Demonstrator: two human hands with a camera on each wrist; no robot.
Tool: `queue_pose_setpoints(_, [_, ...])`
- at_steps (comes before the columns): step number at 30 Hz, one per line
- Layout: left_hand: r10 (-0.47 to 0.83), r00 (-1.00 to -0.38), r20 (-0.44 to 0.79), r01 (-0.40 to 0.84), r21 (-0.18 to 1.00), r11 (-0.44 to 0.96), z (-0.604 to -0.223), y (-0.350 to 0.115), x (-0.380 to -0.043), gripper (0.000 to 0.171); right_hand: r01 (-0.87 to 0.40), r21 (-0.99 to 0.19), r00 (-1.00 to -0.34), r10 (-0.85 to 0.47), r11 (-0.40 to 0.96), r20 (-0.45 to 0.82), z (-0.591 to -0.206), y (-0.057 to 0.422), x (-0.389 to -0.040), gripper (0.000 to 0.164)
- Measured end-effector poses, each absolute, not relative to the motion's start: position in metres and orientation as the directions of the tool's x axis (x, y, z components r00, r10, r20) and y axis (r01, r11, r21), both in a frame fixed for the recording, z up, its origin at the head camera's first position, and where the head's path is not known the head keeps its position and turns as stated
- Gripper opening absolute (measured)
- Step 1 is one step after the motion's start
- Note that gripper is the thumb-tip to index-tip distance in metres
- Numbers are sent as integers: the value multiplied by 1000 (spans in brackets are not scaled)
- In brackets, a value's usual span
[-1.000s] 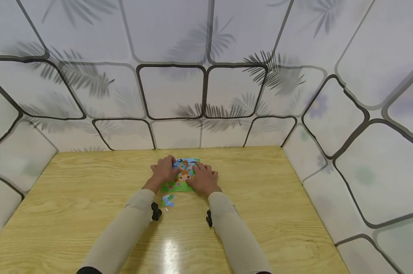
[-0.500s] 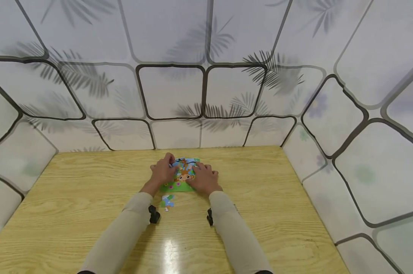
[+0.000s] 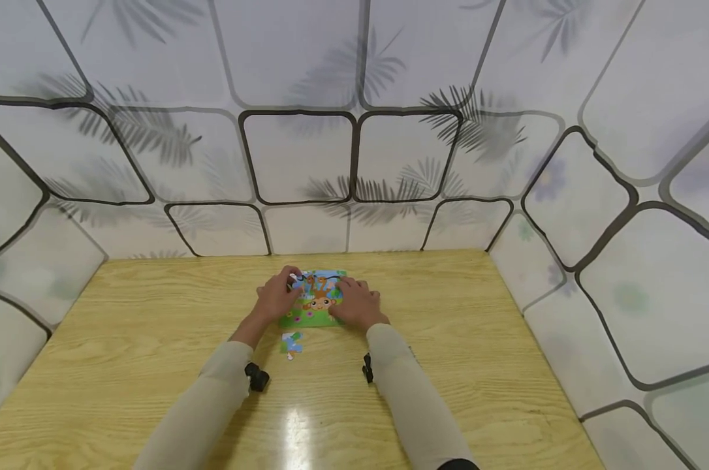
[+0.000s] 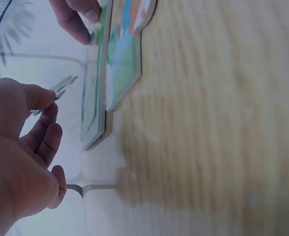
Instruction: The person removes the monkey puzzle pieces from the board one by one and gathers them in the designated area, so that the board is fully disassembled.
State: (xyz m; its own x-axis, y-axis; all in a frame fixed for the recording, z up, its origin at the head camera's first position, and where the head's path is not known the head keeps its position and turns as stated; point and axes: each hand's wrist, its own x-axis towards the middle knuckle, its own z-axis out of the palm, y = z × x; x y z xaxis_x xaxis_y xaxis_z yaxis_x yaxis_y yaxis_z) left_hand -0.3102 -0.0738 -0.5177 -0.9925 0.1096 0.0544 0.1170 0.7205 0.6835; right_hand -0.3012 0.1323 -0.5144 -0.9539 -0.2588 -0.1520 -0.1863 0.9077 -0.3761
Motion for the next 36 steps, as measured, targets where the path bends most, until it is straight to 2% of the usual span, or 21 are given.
queue_pose_setpoints(10, [177, -981, 78, 179, 715, 675, -511, -77, -284, 24, -206, -366, -949, -276, 907, -151, -515, 133, -299, 57])
queue_pose_setpoints(23, [243, -969, 36, 186, 752, 632, -511, -80, -260, 14, -237, -344, -940, -304, 909, -153, -511, 139, -302, 61])
queue_pose_setpoints(36, [397, -918, -23, 265, 710, 653, -512, -73, -251, 14, -243, -308, -936, -305, 920, -174, -513, 138, -303, 57])
